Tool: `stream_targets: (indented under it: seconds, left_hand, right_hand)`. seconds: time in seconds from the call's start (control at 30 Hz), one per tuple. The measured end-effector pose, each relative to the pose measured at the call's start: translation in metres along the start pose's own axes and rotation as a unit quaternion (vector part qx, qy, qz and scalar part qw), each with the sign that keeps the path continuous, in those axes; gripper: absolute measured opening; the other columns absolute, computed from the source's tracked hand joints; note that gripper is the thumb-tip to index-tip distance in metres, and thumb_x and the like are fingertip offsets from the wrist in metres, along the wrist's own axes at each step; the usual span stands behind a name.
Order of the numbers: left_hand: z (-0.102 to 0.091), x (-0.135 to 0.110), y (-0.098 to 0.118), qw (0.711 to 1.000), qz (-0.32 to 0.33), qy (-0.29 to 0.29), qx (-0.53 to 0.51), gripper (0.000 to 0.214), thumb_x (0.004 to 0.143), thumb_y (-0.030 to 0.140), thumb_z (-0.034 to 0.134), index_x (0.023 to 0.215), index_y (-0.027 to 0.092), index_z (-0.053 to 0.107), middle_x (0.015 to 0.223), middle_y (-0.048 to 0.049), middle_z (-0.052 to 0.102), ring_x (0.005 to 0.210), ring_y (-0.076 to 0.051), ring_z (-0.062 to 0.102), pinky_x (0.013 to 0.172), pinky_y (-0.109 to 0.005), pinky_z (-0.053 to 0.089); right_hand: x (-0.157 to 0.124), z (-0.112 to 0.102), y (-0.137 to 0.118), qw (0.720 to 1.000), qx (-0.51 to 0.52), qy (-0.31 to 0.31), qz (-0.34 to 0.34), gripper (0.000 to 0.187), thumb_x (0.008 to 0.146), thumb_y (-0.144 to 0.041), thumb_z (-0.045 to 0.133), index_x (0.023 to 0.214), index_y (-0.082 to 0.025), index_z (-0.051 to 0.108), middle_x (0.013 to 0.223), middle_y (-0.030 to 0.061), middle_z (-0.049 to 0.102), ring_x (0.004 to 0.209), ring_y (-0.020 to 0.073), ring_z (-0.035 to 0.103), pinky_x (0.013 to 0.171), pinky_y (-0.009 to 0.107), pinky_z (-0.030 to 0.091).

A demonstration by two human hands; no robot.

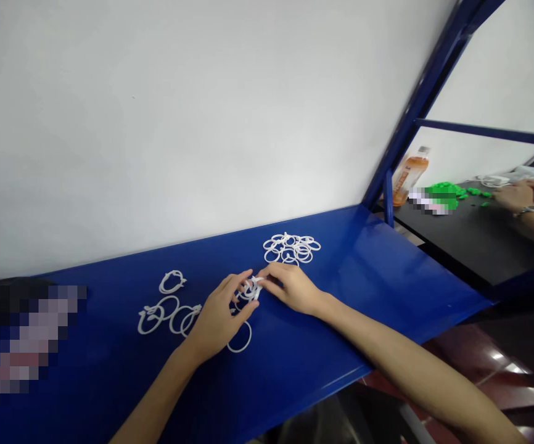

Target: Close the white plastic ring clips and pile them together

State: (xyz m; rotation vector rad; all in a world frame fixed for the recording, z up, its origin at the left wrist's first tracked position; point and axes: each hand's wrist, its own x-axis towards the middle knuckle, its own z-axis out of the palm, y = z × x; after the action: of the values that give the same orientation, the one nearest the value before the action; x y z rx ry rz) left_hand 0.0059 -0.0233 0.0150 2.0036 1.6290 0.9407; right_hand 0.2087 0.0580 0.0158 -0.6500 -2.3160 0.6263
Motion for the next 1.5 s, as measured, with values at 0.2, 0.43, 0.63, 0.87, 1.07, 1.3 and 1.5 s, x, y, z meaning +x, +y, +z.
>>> stream_targets:
  seconds: [0.2,0.43,0.63,0.87,1.07,1.3,1.5]
  left_hand:
    - [0.008,0.004,-0.01,0.999,0.02,0.019,0.041,0.034,0.09,0.031,0.061,0.123,0.025,0.058,0.092,-0.0007,0.071,0.098,-0.022,0.065,0.089,-0.037,0.053]
    - [0.002,0.005,-0.014,0.996,0.014,0.001,0.09,0.029,0.089,0.032,0.063,0.117,0.025,0.062,0.09,-0.0004,0.069,0.098,-0.023,0.06,0.088,-0.039,0.051]
    - [0.003,0.005,-0.015,0.99,0.044,0.011,0.132,0.024,0.09,0.03,0.061,0.114,0.025,0.063,0.093,-0.0017,0.069,0.097,-0.023,0.059,0.089,-0.039,0.048]
    - [-0.003,0.005,-0.02,0.982,0.038,0.034,0.184,0.023,0.089,0.032,0.065,0.111,0.024,0.065,0.098,-0.0026,0.071,0.099,-0.024,0.06,0.089,-0.041,0.045]
    - [-0.004,0.002,-0.002,0.981,0.091,0.044,0.166,0.028,0.096,0.038,0.055,0.119,0.026,0.064,0.097,-0.0031,0.073,0.099,-0.024,0.06,0.091,-0.041,0.042]
    - [-0.002,0.002,0.0,0.981,0.079,0.077,0.161,0.02,0.097,0.037,0.052,0.089,0.024,0.064,0.091,-0.002,0.073,0.093,-0.022,0.06,0.086,-0.04,0.041]
    - [-0.006,0.004,0.006,0.988,0.047,0.111,0.093,0.021,0.095,0.034,0.053,0.079,0.023,0.06,0.079,0.0003,0.068,0.084,-0.019,0.059,0.083,-0.036,0.044]
  right_hand:
    - [0.0,-0.001,0.001,0.999,-0.001,0.017,0.035,0.016,0.099,-0.03,0.058,0.108,-0.019,0.064,0.087,0.0026,0.07,0.074,0.0146,0.064,0.068,0.026,0.049]
    - [0.0,-0.005,0.004,0.997,-0.052,-0.008,0.049,0.009,0.098,-0.023,0.056,0.1,-0.019,0.065,0.09,0.0024,0.072,0.075,0.0139,0.065,0.068,0.025,0.048]
    - [-0.001,-0.006,0.008,0.991,-0.127,-0.045,0.022,0.017,0.101,-0.025,0.051,0.103,-0.021,0.067,0.097,0.0046,0.071,0.088,0.0171,0.067,0.073,0.028,0.05]
    - [-0.001,-0.014,0.01,0.99,-0.137,-0.02,0.041,0.017,0.101,-0.025,0.053,0.103,-0.021,0.069,0.099,0.0049,0.072,0.091,0.0181,0.068,0.075,0.029,0.052]
    - [-0.003,-0.01,0.004,0.999,-0.04,-0.025,0.007,0.016,0.101,-0.03,0.054,0.104,-0.023,0.068,0.102,0.0026,0.073,0.091,0.0158,0.069,0.082,0.03,0.054]
    - [-0.003,-0.012,-0.006,0.997,-0.07,0.001,-0.037,0.027,0.099,-0.044,0.056,0.113,-0.022,0.065,0.121,0.0084,0.068,0.112,0.0215,0.064,0.094,0.038,0.054]
    - [-0.003,-0.011,-0.012,0.988,-0.091,-0.036,-0.116,0.023,0.105,-0.034,0.045,0.113,-0.02,0.062,0.102,0.0084,0.07,0.093,0.0197,0.065,0.08,0.035,0.056]
